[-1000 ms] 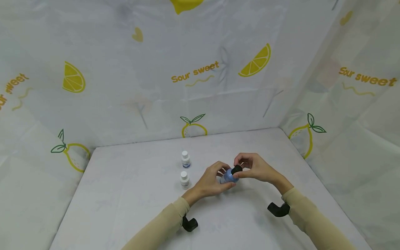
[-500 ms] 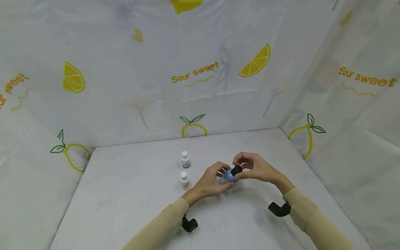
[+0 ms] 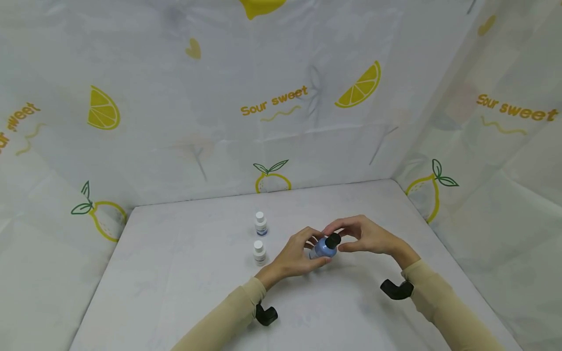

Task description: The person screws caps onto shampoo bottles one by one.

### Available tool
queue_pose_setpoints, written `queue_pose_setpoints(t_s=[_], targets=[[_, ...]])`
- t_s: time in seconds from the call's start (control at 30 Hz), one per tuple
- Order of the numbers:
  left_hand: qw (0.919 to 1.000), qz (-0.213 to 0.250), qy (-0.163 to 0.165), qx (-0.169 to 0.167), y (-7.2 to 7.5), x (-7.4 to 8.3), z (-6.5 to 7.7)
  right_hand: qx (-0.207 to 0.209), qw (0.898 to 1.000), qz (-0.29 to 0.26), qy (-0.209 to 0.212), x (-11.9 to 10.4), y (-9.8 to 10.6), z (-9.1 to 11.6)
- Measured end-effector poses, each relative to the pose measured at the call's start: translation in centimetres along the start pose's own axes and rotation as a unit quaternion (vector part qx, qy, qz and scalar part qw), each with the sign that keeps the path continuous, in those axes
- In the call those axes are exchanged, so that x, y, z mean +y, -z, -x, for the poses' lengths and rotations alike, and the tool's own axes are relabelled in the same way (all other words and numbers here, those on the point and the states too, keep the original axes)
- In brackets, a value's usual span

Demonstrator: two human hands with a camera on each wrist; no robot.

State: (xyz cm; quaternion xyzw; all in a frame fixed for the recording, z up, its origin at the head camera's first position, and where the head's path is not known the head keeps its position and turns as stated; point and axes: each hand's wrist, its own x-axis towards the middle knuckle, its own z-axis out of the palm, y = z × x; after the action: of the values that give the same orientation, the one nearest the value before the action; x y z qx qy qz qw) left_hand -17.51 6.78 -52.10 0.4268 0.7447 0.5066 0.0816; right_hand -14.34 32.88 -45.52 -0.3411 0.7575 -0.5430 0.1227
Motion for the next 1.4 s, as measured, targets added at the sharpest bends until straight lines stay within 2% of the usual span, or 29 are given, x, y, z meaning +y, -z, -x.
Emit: queue_pose_setpoints(t_s=[0.3,0.53,0.9,1.23,1.4], targets=[[1.0000,0.003,-0.005,-0.007,0.0,0.0,-0.1,-0.022,0.999,-0.031,-0.012,-0.2,0.5,0.0],[0.9998,0.009,-0.003,-0.016,-0.2,-0.1,-0.1,-0.007,0.998,-0.035,-0.043,-0.5,0.5,0.2],[0.9999,0.007,-0.003,-0.014,0.0,0.0,-0.1,0.023,0.999,-0.016,-0.033,-0.5,0.1,0.1],[0.9999,0.002,-0.016,-0.001,-0.1,-0.2,0.0,0.028,0.999,0.007,-0.019,0.2,-0.1,0.1],[1.0000,0.003,-0.002,-0.001,-0.2,-0.5,-0.1,0.031,0.999,-0.002,-0.027,0.2,-0.5,-0.1]])
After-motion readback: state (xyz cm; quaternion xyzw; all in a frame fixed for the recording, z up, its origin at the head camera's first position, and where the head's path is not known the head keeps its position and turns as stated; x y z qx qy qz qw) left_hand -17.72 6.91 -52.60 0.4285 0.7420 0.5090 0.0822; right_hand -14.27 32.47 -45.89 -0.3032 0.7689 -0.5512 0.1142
